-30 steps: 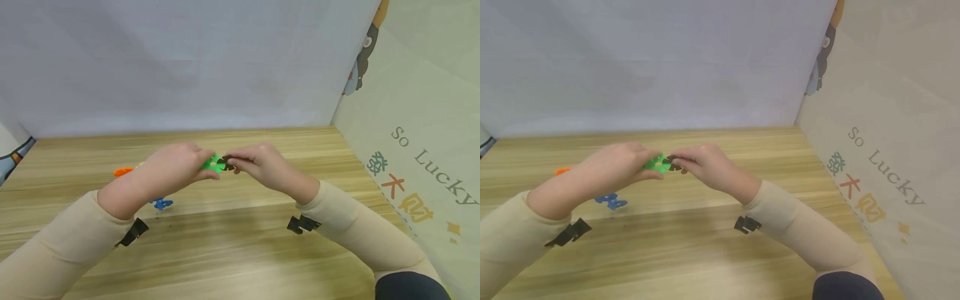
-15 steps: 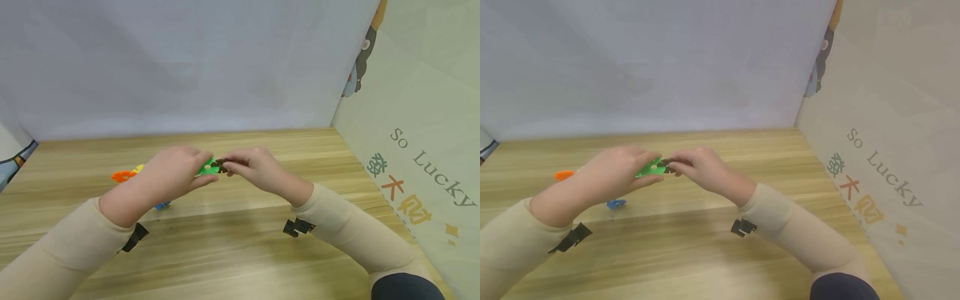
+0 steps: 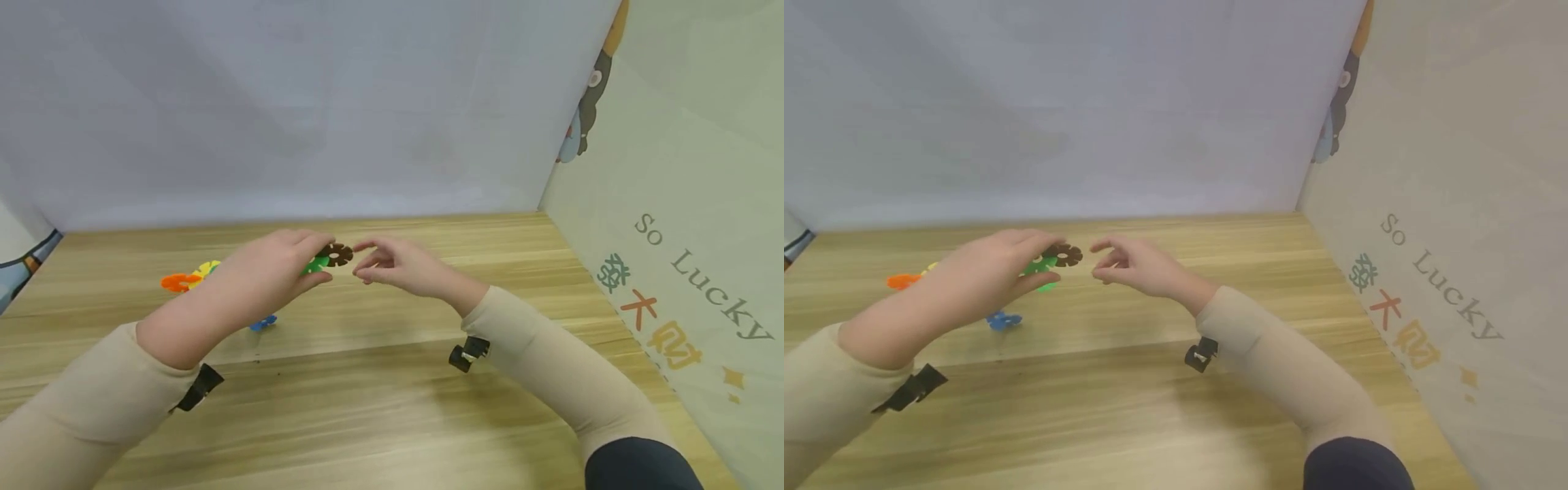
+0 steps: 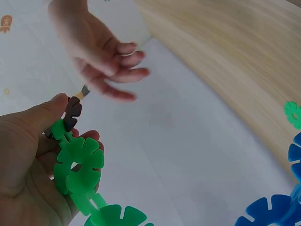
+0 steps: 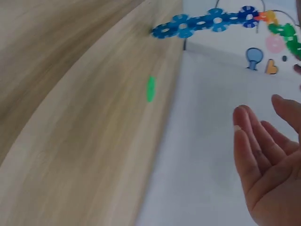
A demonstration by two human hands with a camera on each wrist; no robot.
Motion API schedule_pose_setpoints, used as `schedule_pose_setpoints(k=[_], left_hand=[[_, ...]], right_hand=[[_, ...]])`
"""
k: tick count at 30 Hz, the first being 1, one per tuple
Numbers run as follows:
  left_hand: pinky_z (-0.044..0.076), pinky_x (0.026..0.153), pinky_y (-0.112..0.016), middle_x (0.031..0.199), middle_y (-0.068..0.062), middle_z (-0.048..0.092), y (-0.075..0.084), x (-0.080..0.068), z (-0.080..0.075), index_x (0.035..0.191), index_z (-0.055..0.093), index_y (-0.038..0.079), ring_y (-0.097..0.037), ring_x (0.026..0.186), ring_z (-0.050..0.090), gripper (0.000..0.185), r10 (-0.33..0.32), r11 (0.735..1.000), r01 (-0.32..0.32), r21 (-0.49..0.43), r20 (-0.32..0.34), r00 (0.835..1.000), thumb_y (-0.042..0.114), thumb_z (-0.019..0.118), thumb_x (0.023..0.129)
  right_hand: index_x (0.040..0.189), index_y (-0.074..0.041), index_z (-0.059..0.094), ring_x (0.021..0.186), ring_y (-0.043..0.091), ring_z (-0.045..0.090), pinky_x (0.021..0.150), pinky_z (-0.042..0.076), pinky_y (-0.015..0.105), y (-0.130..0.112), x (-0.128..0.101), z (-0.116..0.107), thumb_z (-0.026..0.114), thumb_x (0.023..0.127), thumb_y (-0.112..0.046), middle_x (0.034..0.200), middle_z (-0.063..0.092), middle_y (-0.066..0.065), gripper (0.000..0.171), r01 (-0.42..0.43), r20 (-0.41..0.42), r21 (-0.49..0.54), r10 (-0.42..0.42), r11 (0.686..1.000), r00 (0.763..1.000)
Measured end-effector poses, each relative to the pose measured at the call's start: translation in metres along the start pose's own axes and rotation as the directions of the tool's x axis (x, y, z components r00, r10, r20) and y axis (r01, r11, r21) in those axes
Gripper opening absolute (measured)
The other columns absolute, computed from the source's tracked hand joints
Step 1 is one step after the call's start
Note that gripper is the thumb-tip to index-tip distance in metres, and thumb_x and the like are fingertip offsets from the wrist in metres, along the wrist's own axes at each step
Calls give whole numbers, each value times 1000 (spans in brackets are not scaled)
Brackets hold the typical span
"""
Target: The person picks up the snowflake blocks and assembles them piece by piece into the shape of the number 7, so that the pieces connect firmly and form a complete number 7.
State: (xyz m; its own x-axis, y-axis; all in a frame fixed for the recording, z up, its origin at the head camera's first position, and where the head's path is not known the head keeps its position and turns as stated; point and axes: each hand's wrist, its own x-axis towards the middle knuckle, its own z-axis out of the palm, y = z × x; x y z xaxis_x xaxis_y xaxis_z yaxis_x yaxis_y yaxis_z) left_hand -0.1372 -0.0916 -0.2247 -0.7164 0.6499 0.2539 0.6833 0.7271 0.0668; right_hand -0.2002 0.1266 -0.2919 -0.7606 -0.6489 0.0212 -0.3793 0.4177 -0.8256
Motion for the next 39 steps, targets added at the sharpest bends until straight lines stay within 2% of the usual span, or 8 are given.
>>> schedule_pose_setpoints(k=[3,6,11,14,21,27,31,39], left_hand=[[52,77,-42,115,-14,61,-4,-4,-3,126,52,1,-30,102,59,46,-40,999,39,20,18,999,23,65,89],[51,80,-45,120,-16,59,-7,-6,-3,131,48,-1,-32,107,56,49,-60,998,59,26,28,998,24,63,91],[51,77,-45,119,-16,59,-11,-8,-2,133,46,-1,-33,107,56,51,-50,998,50,49,1,999,23,63,91],[51,77,-45,120,-16,59,-13,-8,-1,134,45,-1,-33,107,56,52,-44,998,44,54,-7,999,22,63,91],[51,76,-46,123,-15,57,-16,-10,-3,136,42,0,-33,109,54,54,-55,996,54,67,7,998,21,62,91],[52,72,-44,122,-13,58,-19,-16,-2,137,41,1,-32,106,55,55,-53,995,53,87,-1,999,22,63,91],[53,69,-43,121,-13,59,-21,-19,-2,137,41,1,-31,105,56,56,-52,994,53,97,-10,999,21,63,90],[53,61,-41,115,-14,62,-22,-22,0,136,43,1,-32,100,59,55,-33,994,39,102,-64,997,22,64,90]], right_hand=[[132,-7,49,104,15,59,88,47,26,24,22,12,57,95,-20,118,62,5,40,-67,138,-194,95,979,986],[136,-6,46,115,20,54,96,42,29,37,42,27,56,95,-22,132,52,7,45,-45,246,-377,148,925,958],[144,-3,31,134,23,31,109,23,29,33,75,54,56,94,-29,148,32,11,61,101,401,-597,187,796,897],[147,-2,22,138,21,20,111,14,26,28,92,66,57,94,-30,151,23,12,70,176,454,-647,190,742,870],[151,-15,6,139,21,19,112,13,29,25,105,78,57,92,-36,154,14,7,80,140,447,-622,202,770,872],[151,-22,8,141,19,6,113,12,37,24,101,80,45,93,-54,156,2,-1,76,66,414,-727,359,683,837],[151,-24,7,141,19,6,113,13,38,23,100,83,41,92,-59,156,3,-3,77,93,410,-768,376,633,831],[151,-26,8,141,21,8,112,14,41,32,82,78,40,91,-61,155,0,-9,76,129,429,-784,381,607,819]])
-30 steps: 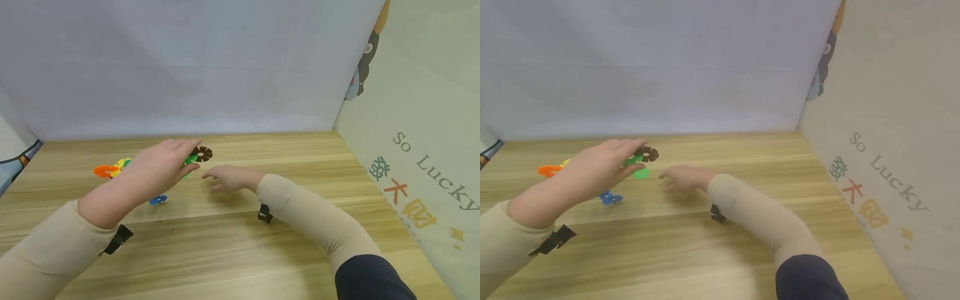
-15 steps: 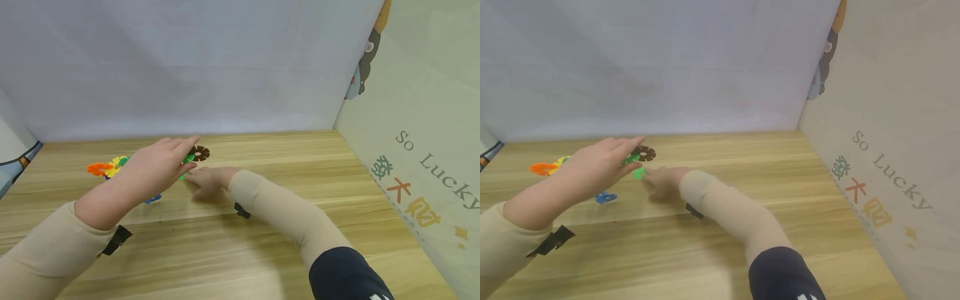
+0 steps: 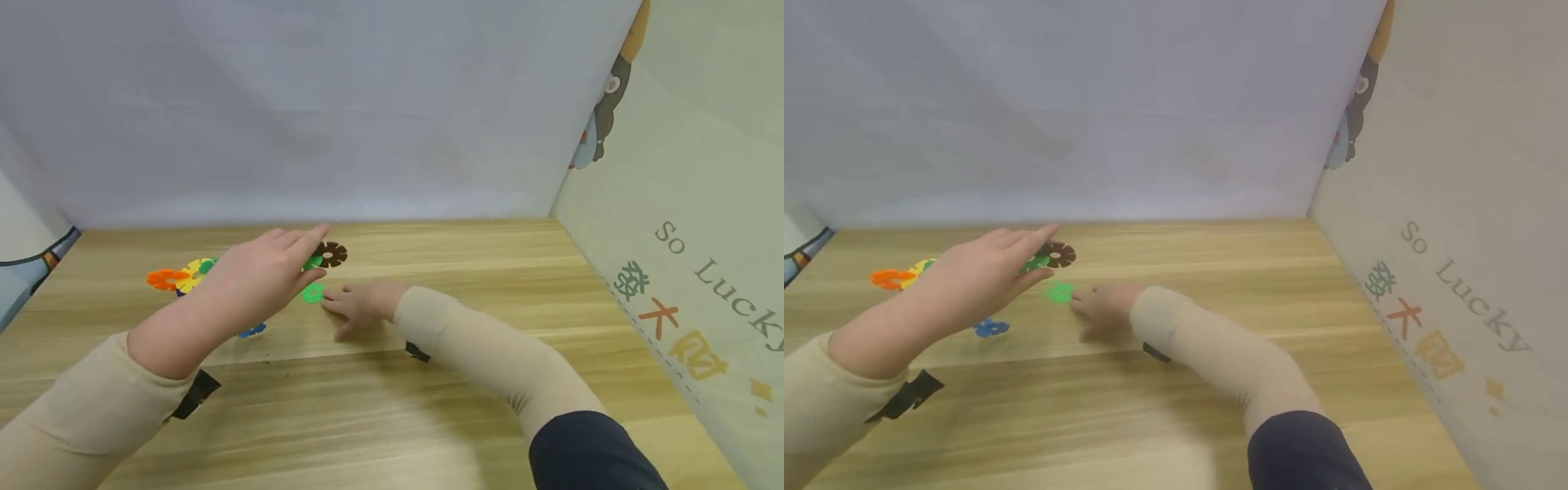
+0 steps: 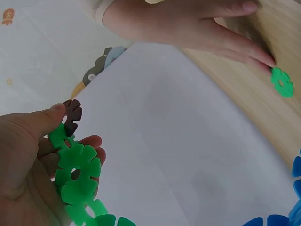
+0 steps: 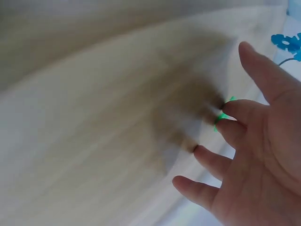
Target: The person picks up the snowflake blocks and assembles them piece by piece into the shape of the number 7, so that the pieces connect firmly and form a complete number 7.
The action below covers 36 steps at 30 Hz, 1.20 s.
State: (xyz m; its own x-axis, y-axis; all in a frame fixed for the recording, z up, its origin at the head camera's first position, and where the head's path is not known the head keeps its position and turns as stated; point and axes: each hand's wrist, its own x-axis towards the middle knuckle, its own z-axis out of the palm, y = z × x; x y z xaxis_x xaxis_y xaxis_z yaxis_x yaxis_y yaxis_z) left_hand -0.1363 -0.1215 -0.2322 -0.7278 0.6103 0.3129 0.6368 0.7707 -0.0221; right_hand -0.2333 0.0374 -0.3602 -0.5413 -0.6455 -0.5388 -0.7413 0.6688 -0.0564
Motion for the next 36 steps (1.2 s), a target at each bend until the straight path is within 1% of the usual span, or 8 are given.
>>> schedule_pose_setpoints(k=[12,16,19,21,24,28,31,36], left_hand=[[50,49,-36,117,-11,62,7,4,6,139,40,2,-29,98,61,60,55,998,-53,44,-47,997,27,63,90],[52,52,-37,118,-12,62,10,6,6,140,38,2,-29,98,61,62,70,997,-68,35,-53,996,29,63,90],[53,57,-39,117,-13,62,12,8,7,141,37,1,-30,98,61,63,87,996,-86,27,-63,994,29,62,91],[53,57,-39,116,-14,62,13,9,8,140,38,0,-30,96,61,63,99,995,-97,27,-74,992,28,63,90],[52,54,-37,113,-13,64,14,10,9,139,39,-1,-29,94,61,62,109,994,-107,30,-94,990,28,63,90],[51,51,-35,111,-12,64,17,11,9,140,39,0,-28,94,61,62,113,993,-111,34,-97,989,28,63,90],[52,53,-36,112,-12,64,19,13,8,141,37,1,-27,95,61,62,120,993,-117,32,-82,989,29,62,91],[52,56,-36,112,-12,64,23,16,4,142,36,2,-26,94,61,63,116,993,-115,22,-50,992,30,61,92]], right_hand=[[150,-17,15,141,24,9,112,14,40,52,-77,47,51,90,-55,155,5,0,80,10,-32,65,-8,998,999],[149,-12,21,140,25,13,112,15,38,66,-94,55,55,91,-47,155,9,5,76,16,-59,159,-7,987,998],[143,-5,35,136,28,27,110,22,40,76,-104,56,59,92,-34,150,27,12,63,27,-117,260,4,965,993],[135,-2,47,128,31,39,106,30,42,81,-107,54,60,92,-26,140,43,15,51,21,-170,319,35,947,985],[122,1,57,113,32,53,97,41,43,86,-108,52,61,91,-20,120,59,16,38,0,-274,348,101,938,956],[125,0,54,99,26,57,88,46,39,90,-101,55,63,90,-27,113,58,13,45,-60,-329,310,166,949,930],[129,-4,52,87,19,52,80,47,34,92,-94,58,61,91,-34,107,51,9,49,-106,-311,277,193,955,931],[120,-7,61,79,16,48,72,46,30,93,-86,58,59,92,-31,98,48,6,37,-118,-319,270,204,956,925]])
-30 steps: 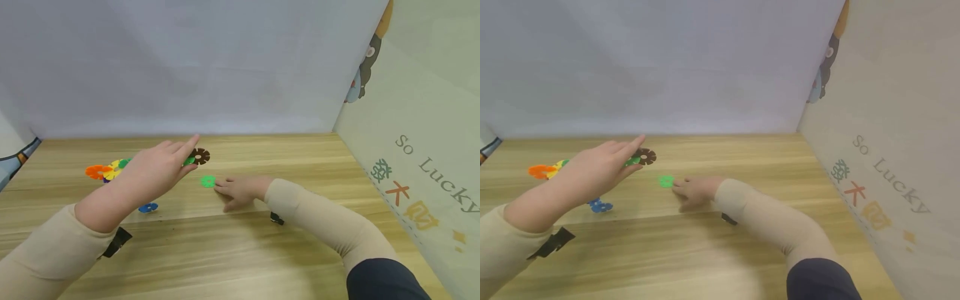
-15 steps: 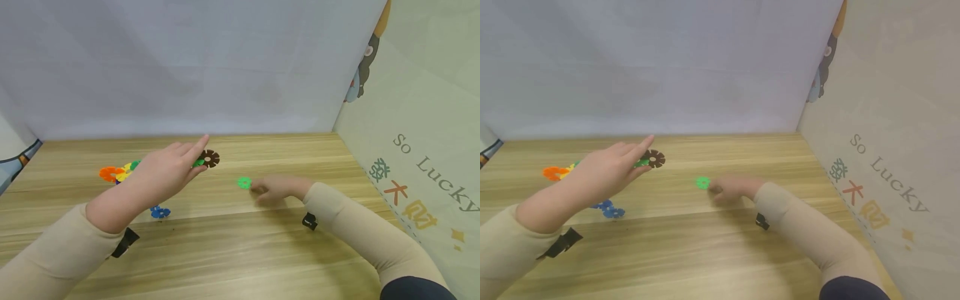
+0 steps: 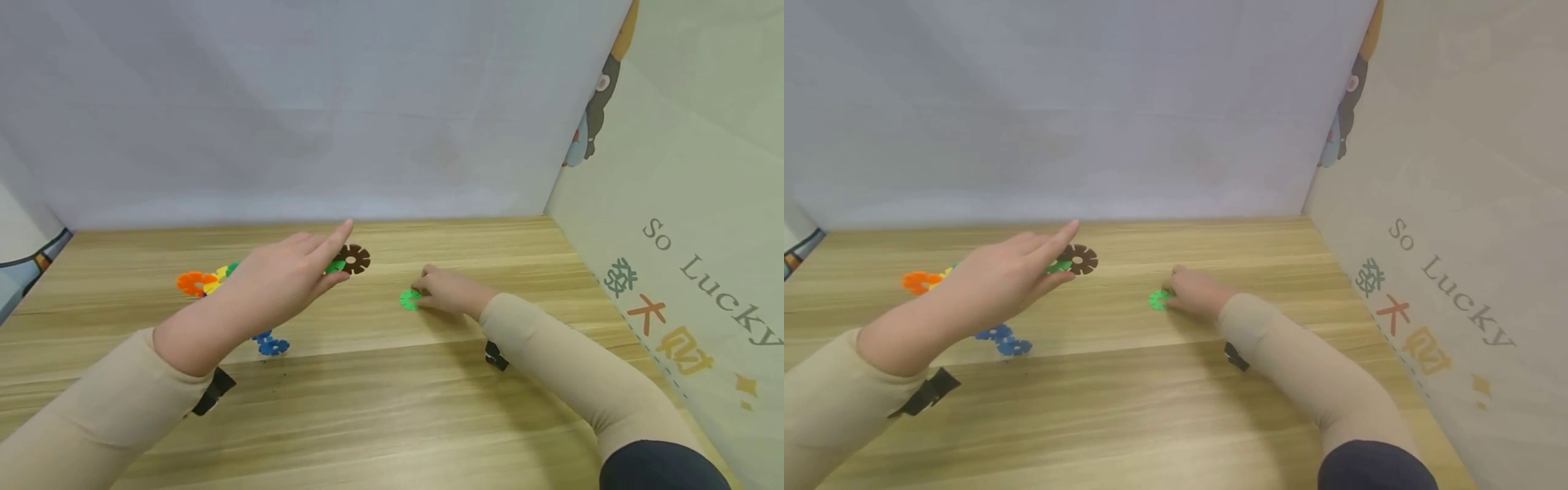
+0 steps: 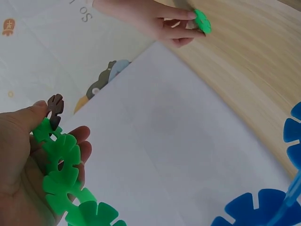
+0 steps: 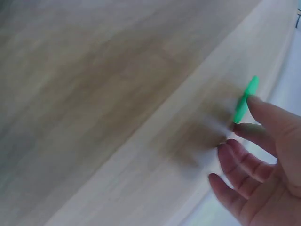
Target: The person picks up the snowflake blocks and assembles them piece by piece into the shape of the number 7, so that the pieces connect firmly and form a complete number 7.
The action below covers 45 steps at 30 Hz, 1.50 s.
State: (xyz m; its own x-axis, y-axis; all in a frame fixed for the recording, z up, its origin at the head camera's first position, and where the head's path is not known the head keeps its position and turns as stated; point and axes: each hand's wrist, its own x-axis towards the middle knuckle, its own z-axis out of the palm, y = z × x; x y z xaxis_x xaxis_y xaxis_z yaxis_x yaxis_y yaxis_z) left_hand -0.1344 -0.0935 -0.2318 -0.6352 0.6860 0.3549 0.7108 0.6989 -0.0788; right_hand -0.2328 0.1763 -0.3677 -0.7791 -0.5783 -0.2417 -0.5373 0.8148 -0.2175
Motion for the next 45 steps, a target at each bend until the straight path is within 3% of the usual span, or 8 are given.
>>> schedule_pose_setpoints(k=[5,12,19,26,30,34,38,45], left_hand=[[53,58,-38,105,-10,66,-1,1,0,138,42,5,-25,93,61,57,2,999,-2,-54,-4,1000,30,62,91],[52,57,-37,95,-6,66,-3,3,0,127,50,9,-22,85,61,44,4,991,-7,-130,-24,1000,28,63,90],[53,62,-39,102,-9,67,-5,4,0,132,51,6,-25,89,62,48,32,993,-37,-113,-49,998,25,63,90],[52,56,-37,95,-12,66,-10,3,0,135,46,4,-23,77,63,50,48,995,-54,-81,-73,996,25,60,92],[53,58,-38,96,-14,66,-15,2,3,135,47,2,-25,78,64,54,59,996,-65,-60,-96,994,29,63,90],[51,53,-36,91,-13,66,-18,4,5,132,50,2,-24,73,63,57,79,995,-85,-44,-125,989,31,66,87],[52,56,-37,94,-14,67,-21,8,6,130,51,2,-25,76,64,55,79,993,-90,-71,-141,987,31,67,86],[53,55,-36,95,-11,69,-22,16,8,119,56,3,-24,77,66,45,89,992,-105,-66,-203,975,27,70,84]], right_hand=[[114,-5,65,82,15,52,74,48,29,-2,2,-1,60,93,-22,97,52,7,28,35,-54,-13,-36,999,998],[124,-5,58,90,17,54,79,47,32,-5,5,-2,61,92,-30,111,51,10,41,-3,-12,-18,3,1000,1000],[107,-5,55,92,19,54,81,46,33,-8,6,-7,66,88,-16,102,57,6,25,-24,-10,156,26,987,1000],[102,-3,60,81,21,64,74,53,36,-22,-9,-35,59,92,-10,96,63,10,12,80,-137,502,-12,861,991],[104,-4,63,79,19,66,74,53,34,-39,-21,-54,59,93,-12,96,63,9,14,153,-262,591,9,792,965],[105,0,65,80,20,67,73,54,32,-53,-33,-65,61,91,-7,94,67,11,17,272,-425,620,24,736,905],[103,2,67,83,20,67,73,54,31,-61,-43,-70,63,88,-2,94,69,13,16,409,-591,586,24,699,806],[99,4,69,88,21,67,72,54,25,-64,-49,-71,65,81,10,100,68,15,20,582,-795,325,-118,745,595]])
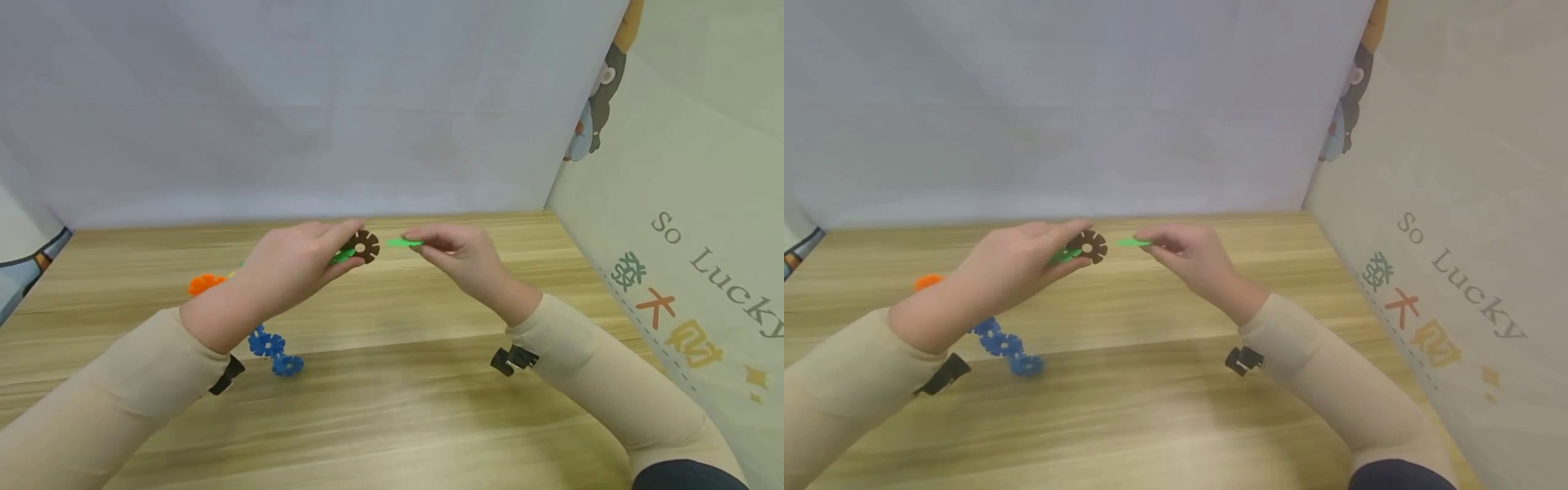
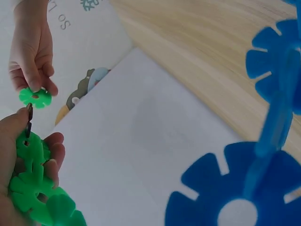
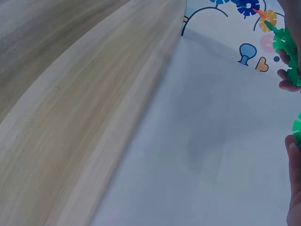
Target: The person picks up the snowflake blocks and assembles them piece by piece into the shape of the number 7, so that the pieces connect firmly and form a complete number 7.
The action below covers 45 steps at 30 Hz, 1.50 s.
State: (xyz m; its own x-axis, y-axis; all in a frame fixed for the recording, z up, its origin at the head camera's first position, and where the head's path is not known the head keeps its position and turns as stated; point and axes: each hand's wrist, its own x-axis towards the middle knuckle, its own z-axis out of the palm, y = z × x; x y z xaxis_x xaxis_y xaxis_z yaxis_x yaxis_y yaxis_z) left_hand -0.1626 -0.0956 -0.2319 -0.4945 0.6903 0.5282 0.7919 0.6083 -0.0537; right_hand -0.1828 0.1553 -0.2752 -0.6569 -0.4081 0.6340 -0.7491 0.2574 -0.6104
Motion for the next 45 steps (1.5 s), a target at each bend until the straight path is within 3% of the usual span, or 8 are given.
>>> schedule_pose_setpoints(k=[3,6,9,19,26,32,35,45], left_hand=[[51,50,-34,90,-9,69,4,3,2,114,57,3,-22,71,66,41,28,999,-27,32,-41,999,26,72,83],[49,46,-32,86,-8,69,7,5,4,110,58,3,-19,67,66,38,53,997,-50,56,-67,996,26,72,83],[50,47,-31,86,-8,69,10,6,5,108,59,2,-20,68,66,37,73,995,-67,79,-80,994,25,73,82],[53,51,-31,87,-9,69,17,9,6,103,60,2,-22,74,66,34,138,985,-124,118,-118,983,24,74,82],[54,61,-31,88,-7,70,17,12,11,104,61,2,-21,76,66,33,135,990,-131,46,-110,985,23,74,81],[54,61,-30,87,-5,69,18,9,13,101,62,3,-19,75,65,32,123,991,-128,-32,-127,984,20,76,78],[54,61,-29,89,-5,69,19,7,14,103,62,3,-18,76,65,34,136,989,-143,-48,-129,982,20,77,78],[53,63,-28,87,-3,69,21,8,12,104,60,4,-17,76,64,32,139,983,-151,-104,-111,984,18,75,79]], right_hand=[[98,7,69,89,26,67,71,54,23,0,-1,-1,67,76,16,101,67,18,25,176,-22,-91,-179,980,984],[97,8,69,90,28,67,71,54,23,0,-2,-1,68,73,18,101,67,20,26,328,-25,-200,-339,923,940],[96,8,70,89,29,67,71,54,24,-2,-2,-1,68,73,17,100,67,20,25,408,-20,-273,-429,871,903],[96,8,69,89,30,67,75,54,29,-4,-5,0,70,71,15,99,67,20,26,457,-19,-311,-486,833,874],[95,11,68,88,33,66,78,53,30,-3,-8,1,71,67,19,98,67,22,29,488,-35,-304,-521,818,853],[95,8,68,87,31,67,78,53,30,-4,-8,2,62,87,2,97,67,21,12,526,-12,-308,-556,793,831],[95,8,68,87,30,67,77,53,29,-4,-10,4,55,94,-8,96,67,21,21,542,4,-294,-567,787,824],[91,8,67,84,30,67,76,54,28,-6,-9,8,55,94,-7,93,68,21,19,568,-10,-282,-595,773,804]])
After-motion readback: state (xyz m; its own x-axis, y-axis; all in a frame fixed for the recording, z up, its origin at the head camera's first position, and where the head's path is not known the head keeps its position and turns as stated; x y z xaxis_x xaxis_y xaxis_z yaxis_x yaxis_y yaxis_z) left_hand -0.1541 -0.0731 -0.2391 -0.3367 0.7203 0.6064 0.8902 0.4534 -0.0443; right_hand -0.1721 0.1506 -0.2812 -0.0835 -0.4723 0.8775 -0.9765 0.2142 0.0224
